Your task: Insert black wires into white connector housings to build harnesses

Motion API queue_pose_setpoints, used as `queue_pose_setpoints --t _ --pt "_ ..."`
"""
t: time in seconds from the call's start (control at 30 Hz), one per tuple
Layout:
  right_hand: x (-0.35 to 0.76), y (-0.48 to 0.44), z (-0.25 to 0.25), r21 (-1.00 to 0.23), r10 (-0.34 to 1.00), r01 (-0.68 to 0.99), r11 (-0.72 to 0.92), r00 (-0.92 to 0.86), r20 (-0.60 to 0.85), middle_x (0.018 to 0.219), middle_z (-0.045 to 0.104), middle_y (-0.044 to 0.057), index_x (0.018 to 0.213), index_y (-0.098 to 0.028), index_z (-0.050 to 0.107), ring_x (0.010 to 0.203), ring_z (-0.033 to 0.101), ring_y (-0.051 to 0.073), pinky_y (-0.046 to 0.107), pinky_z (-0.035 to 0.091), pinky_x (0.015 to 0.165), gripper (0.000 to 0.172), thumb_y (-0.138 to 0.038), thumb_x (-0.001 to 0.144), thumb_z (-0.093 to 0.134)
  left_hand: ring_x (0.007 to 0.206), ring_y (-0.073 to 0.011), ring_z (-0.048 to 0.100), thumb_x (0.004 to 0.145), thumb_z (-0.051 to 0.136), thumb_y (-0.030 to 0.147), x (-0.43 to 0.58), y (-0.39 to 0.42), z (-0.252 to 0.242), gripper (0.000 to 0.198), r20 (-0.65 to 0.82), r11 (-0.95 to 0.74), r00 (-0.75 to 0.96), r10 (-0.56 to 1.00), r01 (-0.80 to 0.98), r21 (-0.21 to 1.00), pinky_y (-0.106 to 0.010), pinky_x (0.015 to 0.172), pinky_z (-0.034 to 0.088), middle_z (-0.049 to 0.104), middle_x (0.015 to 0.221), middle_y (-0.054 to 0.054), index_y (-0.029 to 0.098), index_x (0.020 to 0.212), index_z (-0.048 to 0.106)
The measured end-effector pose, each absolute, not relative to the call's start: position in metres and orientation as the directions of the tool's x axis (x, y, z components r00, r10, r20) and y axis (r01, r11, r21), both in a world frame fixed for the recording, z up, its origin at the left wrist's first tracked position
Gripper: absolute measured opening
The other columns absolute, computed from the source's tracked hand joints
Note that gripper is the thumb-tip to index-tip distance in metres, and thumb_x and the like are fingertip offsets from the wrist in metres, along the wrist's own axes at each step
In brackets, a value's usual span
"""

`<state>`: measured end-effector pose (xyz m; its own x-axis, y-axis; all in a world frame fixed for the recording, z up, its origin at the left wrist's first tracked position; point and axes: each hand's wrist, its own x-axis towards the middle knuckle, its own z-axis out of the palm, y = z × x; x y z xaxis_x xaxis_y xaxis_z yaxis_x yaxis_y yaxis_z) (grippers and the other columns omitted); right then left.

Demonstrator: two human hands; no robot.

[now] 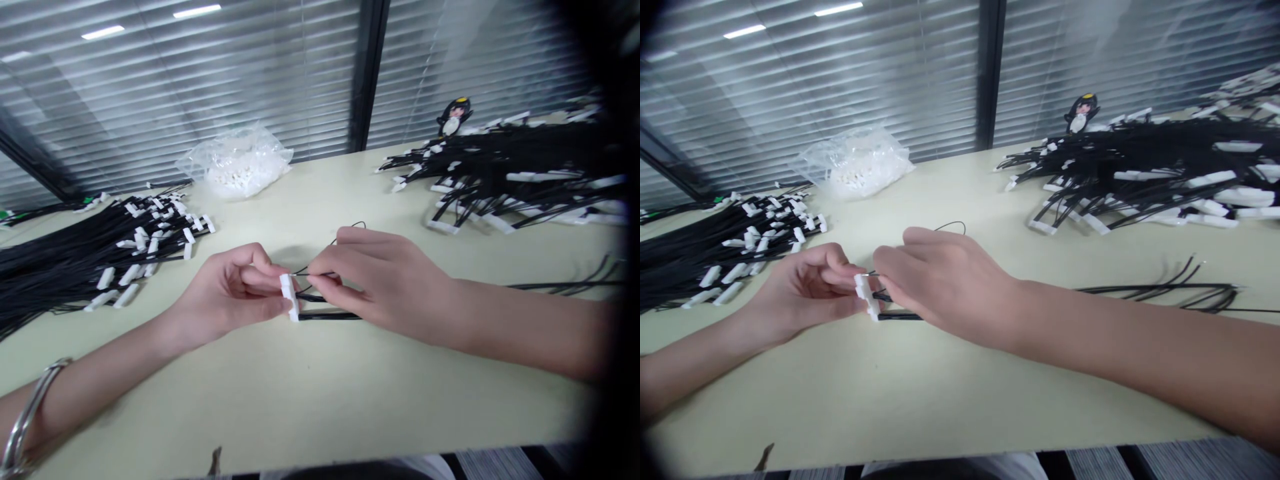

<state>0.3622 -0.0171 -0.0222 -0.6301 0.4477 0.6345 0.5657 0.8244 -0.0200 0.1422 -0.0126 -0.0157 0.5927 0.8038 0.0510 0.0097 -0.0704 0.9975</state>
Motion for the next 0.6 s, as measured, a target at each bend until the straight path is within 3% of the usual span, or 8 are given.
queue_pose_setpoints --t 0.17,0.6 --pt "0.3633 -0.0154 -0.0240 0.069 0.364 0.542 0.837 -0.647 0.670 0.060 0.053 -0.001 0.076 -0.015 0.057 0.060 0.041 0.010 0.025 0.028 0.055 0.020 -0.017 0.091 0.044 0.083 -0.0175 0.072 0.076 0.066 0.002 0.1433 -0.0138 -0.0127 0.019 0.029 -0.060 0.595 0.803 0.031 0.998 -0.028 0.078 0.057 0.077 0.087 0.000 0.015 0.079 0.053" --pt "0.3638 -0.0136 -0.0208 0.108 0.309 0.515 0.850 -0.655 0.689 0.059 0.051 -0.002 0.077 -0.016 0.054 0.059 0.038 0.010 0.025 0.029 0.055 0.015 -0.013 0.090 0.045 0.082 -0.0184 0.072 0.074 0.069 0.003 0.1420 -0.0120 -0.0152 0.019 0.034 -0.076 0.571 0.820 0.049 0.996 -0.027 0.075 0.058 0.077 0.086 -0.002 0.016 0.078 0.056"
